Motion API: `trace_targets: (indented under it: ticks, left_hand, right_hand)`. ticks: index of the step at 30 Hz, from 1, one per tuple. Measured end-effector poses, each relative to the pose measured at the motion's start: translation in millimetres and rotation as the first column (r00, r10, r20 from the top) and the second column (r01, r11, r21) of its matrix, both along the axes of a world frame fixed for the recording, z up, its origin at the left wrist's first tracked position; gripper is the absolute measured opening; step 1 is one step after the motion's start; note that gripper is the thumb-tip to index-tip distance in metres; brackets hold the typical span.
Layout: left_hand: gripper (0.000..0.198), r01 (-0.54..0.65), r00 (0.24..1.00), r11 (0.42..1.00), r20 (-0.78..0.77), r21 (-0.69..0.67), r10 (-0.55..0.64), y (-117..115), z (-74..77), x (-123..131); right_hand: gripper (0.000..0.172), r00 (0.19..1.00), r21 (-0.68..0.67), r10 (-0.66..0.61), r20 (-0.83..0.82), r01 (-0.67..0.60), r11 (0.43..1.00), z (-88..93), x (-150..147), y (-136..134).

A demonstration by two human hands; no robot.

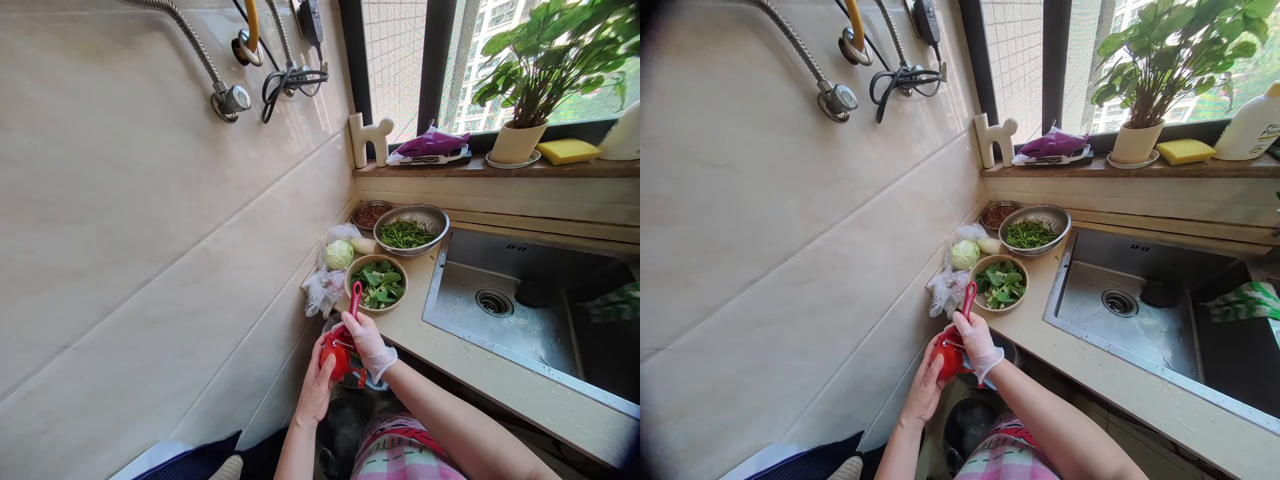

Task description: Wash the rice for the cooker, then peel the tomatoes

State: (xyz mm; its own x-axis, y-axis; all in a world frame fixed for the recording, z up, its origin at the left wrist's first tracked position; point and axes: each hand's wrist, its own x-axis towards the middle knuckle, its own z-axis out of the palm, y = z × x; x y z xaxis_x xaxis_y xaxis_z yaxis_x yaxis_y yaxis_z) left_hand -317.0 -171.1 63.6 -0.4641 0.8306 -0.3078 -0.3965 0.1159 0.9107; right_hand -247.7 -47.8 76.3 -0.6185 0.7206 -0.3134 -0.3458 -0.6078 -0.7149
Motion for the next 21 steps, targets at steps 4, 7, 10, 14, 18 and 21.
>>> trace_targets:
  ticks: [4,7,10,14,18,21]
  left_hand:
    - [0.054,-0.037,0.998,0.996,-0.054,0.08,0.041,5,0.3,2]
    - [0.054,-0.035,0.996,0.993,-0.079,0.112,0.044,7,-1.0,2]
    - [0.056,-0.049,0.994,0.993,-0.093,0.103,0.059,7,-3.3,1]
    - [0.059,-0.059,0.995,0.99,-0.07,0.131,0.068,6,-7.1,0]
    - [0.063,-0.045,0.994,0.987,-0.091,0.153,0.06,4,-10.2,-2]
    - [0.067,-0.036,0.989,0.99,-0.136,0.139,0.055,2,-11.7,-4]
  right_hand:
    - [0.05,0.999,0.011,0.044,-0.022,-0.044,0.999,1.3,2,-1]
    - [0.05,0.997,-0.035,0.054,-0.051,-0.056,0.998,0.9,2,2]
    - [0.049,0.997,-0.103,0.031,-0.069,-0.038,0.994,-0.8,1,5]
    - [0.049,0.997,-0.171,0.002,-0.081,-0.016,0.985,-5.0,-2,8]
    - [0.044,0.998,-0.227,0.002,-0.065,-0.016,0.974,-9.3,-6,9]
    - [0.038,1.0,-0.275,-0.006,-0.013,0.003,0.961,-10.4,-9,9]
